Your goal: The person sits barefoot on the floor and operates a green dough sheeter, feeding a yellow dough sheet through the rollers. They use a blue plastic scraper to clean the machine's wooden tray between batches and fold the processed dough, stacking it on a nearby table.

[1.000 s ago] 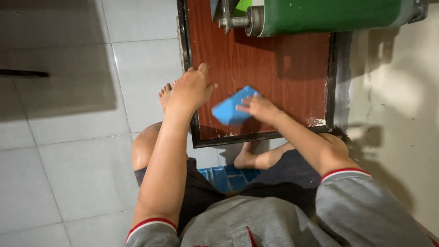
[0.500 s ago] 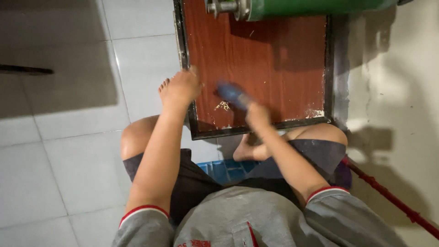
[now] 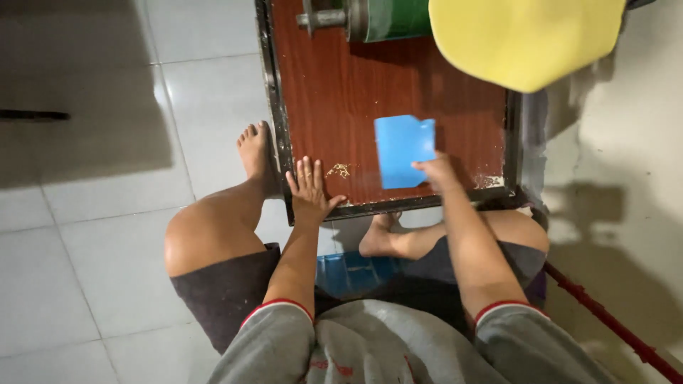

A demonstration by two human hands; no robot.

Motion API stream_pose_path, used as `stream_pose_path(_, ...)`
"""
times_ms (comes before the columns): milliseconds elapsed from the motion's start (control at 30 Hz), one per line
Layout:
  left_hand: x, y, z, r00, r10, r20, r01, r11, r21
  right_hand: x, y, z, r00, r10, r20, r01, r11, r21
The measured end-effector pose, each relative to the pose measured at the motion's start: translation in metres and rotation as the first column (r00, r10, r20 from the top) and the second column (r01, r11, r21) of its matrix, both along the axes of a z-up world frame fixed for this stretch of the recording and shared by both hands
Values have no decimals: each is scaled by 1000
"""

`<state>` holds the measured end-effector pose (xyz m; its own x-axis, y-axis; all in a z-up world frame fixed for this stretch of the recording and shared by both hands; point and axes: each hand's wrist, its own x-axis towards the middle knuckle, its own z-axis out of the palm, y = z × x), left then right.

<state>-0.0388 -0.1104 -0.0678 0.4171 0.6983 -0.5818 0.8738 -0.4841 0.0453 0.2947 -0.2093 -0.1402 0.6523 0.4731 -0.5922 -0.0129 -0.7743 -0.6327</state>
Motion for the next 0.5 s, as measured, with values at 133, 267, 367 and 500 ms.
stream_pose_path(133,25,6,-20,990,-91,105,92,996,-8,-56,-2,-40,993,114,28,-115,992,43)
stream_pose_path(267,41,2,-27,983,-101,153,98,995,27,-121,5,-47,994,-71,-86,81,990,114)
stream_pose_path(367,36,-5,-50,951,-87,298,35,984,175,-125,2,-16,819,-267,-508,331,943,38)
stream_pose_path(500,39,2,-60,912,-84,402,5,981,193,-121,6,14,639,-274,-719,401,916,8)
